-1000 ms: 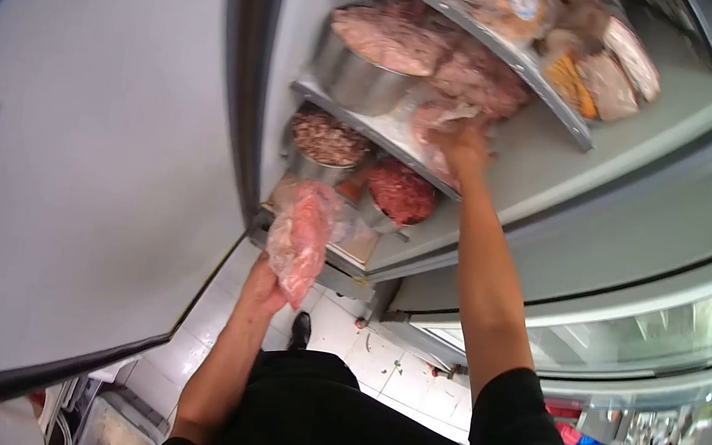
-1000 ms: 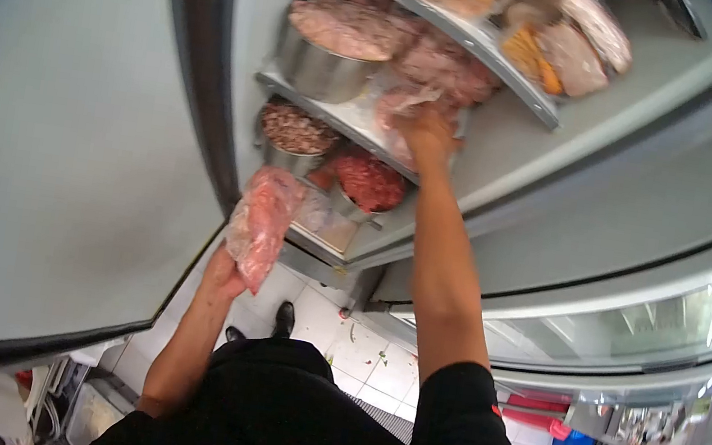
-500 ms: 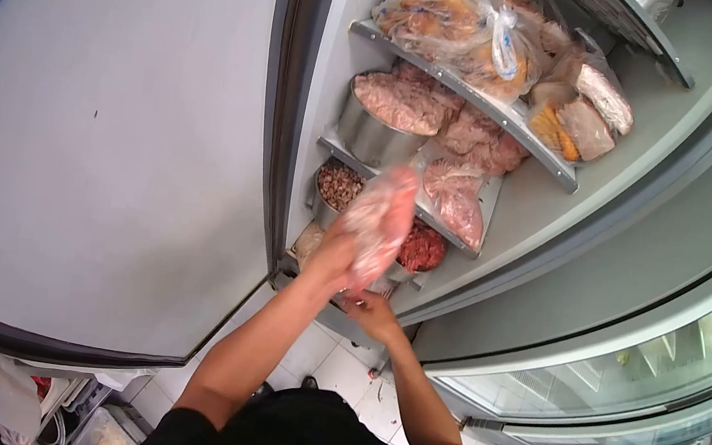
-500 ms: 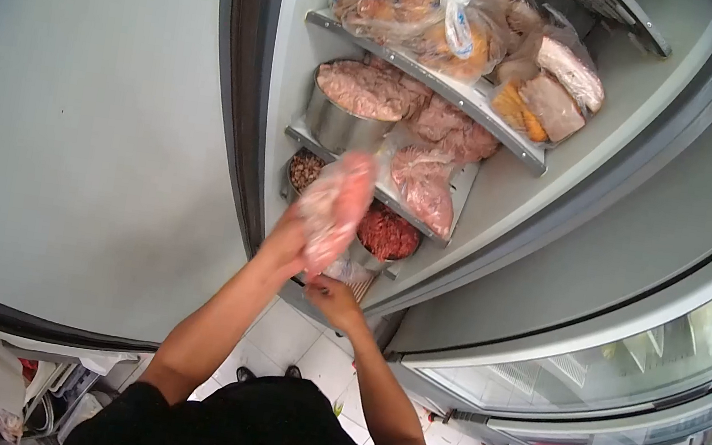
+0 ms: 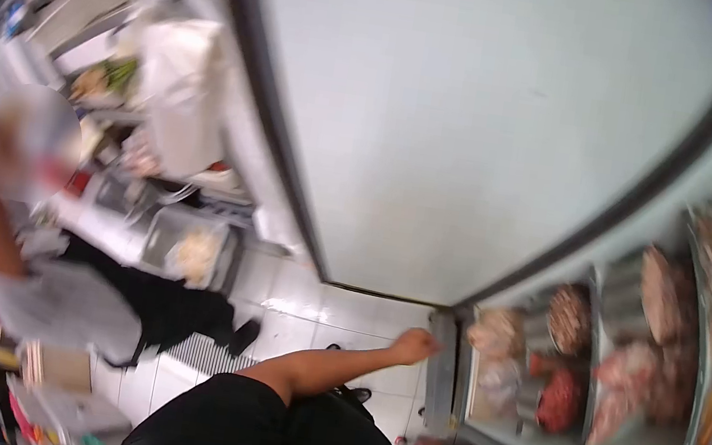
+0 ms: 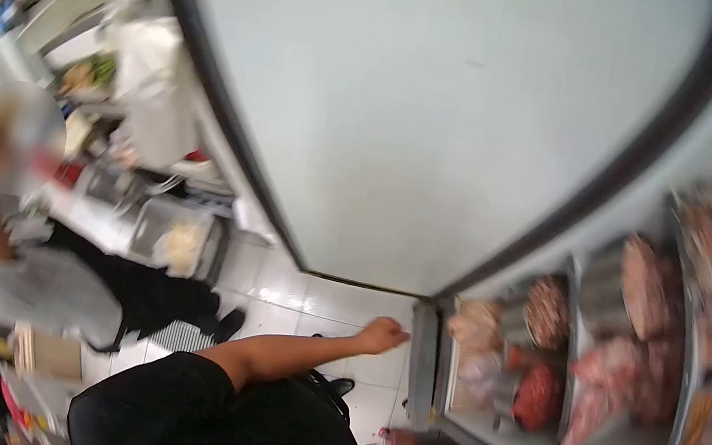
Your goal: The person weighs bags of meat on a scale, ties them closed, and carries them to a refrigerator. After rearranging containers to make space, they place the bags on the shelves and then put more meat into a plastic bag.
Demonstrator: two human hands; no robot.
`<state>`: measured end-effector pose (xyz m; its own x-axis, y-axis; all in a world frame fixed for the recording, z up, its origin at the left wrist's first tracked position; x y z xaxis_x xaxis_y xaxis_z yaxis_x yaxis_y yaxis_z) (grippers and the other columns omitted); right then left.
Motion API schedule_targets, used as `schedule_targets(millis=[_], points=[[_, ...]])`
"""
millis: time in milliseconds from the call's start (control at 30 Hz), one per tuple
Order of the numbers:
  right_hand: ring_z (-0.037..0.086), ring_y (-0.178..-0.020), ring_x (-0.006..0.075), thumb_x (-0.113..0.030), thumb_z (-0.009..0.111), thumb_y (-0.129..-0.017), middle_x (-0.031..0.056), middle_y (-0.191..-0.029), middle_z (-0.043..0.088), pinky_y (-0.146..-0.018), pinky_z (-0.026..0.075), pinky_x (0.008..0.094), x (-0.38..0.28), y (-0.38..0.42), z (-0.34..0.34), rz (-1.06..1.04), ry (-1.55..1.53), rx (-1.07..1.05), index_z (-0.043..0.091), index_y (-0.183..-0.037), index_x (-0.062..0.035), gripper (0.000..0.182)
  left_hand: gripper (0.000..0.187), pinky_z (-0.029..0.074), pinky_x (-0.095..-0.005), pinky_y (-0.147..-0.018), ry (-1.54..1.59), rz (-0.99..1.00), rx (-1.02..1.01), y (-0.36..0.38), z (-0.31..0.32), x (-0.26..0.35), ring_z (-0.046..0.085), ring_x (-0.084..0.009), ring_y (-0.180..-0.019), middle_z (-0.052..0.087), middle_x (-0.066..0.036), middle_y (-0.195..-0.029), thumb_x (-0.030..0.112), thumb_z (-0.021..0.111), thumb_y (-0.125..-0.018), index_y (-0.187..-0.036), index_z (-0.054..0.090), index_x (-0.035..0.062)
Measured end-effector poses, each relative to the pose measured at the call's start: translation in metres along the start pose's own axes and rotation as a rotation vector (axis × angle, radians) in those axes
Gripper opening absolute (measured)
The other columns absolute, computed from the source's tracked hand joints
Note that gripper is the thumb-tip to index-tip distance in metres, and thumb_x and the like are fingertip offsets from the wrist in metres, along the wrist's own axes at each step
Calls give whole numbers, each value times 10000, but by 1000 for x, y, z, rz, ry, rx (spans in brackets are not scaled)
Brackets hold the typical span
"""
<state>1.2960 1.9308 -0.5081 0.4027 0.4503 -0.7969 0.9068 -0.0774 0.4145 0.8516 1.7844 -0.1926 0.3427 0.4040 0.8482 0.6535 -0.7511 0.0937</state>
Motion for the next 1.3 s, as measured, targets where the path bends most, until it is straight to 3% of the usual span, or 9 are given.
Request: schedule_targets(millis=[167,200,267,367,400,533,867,1100,1300], points=[[554,-498,194,-139,527,-883,66,-650,551,-398,435,331,-74,26,-36,-20,-11,-114,571,-1007,-93,140,261,490,-451,-690,-17,-561,901,109,-199,-147,630,-382,-791,661,-182,-813,293,549,-912,-877,653,56],[559,-504,198,-132,523,-884,65,-661,551,-399,434,324,-132,-6,-40,-9,-17,-114,568,-1074,-94,199,219,485,-446,-712,-88,-386,1175,121,-248,-134,619,-388,-794,648,-183,-806,249,551,-913,-901,644,51],[562,-513,197,-119,554,-865,71,-674,558,-398,434,332,-124,-46,-45,841,-696,33,570,-1088,-83,226,260,455,-429,-813,-223,-295,1433,140,-339,-124,586,-354,-949,608,-191,-995,207,578,-889,-1045,601,0],[575,-532,188,-128,573,-849,70,-722,591,-411,447,333,-219,-121,-82,676,-546,220,592,-1025,-63,189,716,227,-480,-1119,-395,-266,1811,167,-470,-120,282,-436,-1344,343,-315,-1403,230,618,-870,-1446,275,-22],[592,-558,183,-150,565,-857,71,-760,619,-437,470,340,-237,-144,-86,609,-528,249,600,-1011,-60,182,545,358,-469,-1021,-506,-321,2028,173,-503,-102,451,-427,-1218,500,-291,-1280,261,608,-879,-1331,469,-8],[598,-589,141,-151,591,-845,79,-824,649,-486,480,281,-357,-220,-71,322,-520,198,614,-1063,-34,248,309,463,-467,-689,-381,-428,1784,193,-558,-89,616,-404,-776,654,-193,-824,309,564,-913,-867,677,25],[588,-864,124,-269,575,-952,23,-965,650,-811,475,266,-674,-306,14,-352,-258,-115,618,-1178,-8,348,361,356,-382,-482,-316,-33,1379,223,-481,15,407,-317,-473,442,-179,-554,203,617,-911,-664,467,-14],[553,-1000,122,-422,545,-961,35,-1133,627,-869,433,265,-875,-314,15,-273,-794,-217,502,-1328,-15,550,336,380,-413,-494,-280,30,984,210,-420,13,499,-358,-505,496,-194,-581,210,656,-859,-650,515,-12],[503,-722,48,-196,640,-911,-15,-796,625,-648,410,207,-856,-275,-23,-577,-365,67,671,-969,13,219,165,435,-364,-630,-230,124,906,223,-368,35,538,-266,-671,573,-125,-737,145,697,-797,-769,595,18]])
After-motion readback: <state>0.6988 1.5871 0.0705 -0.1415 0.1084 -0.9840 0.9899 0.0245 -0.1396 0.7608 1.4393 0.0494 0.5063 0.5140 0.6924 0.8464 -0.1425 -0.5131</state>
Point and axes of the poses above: each hand's wrist, its own y-axis away from the middle knuckle, its own z-axis out of the palm, x = y × z, the point moved 3 cm from there along -y, towards the middle knuckle
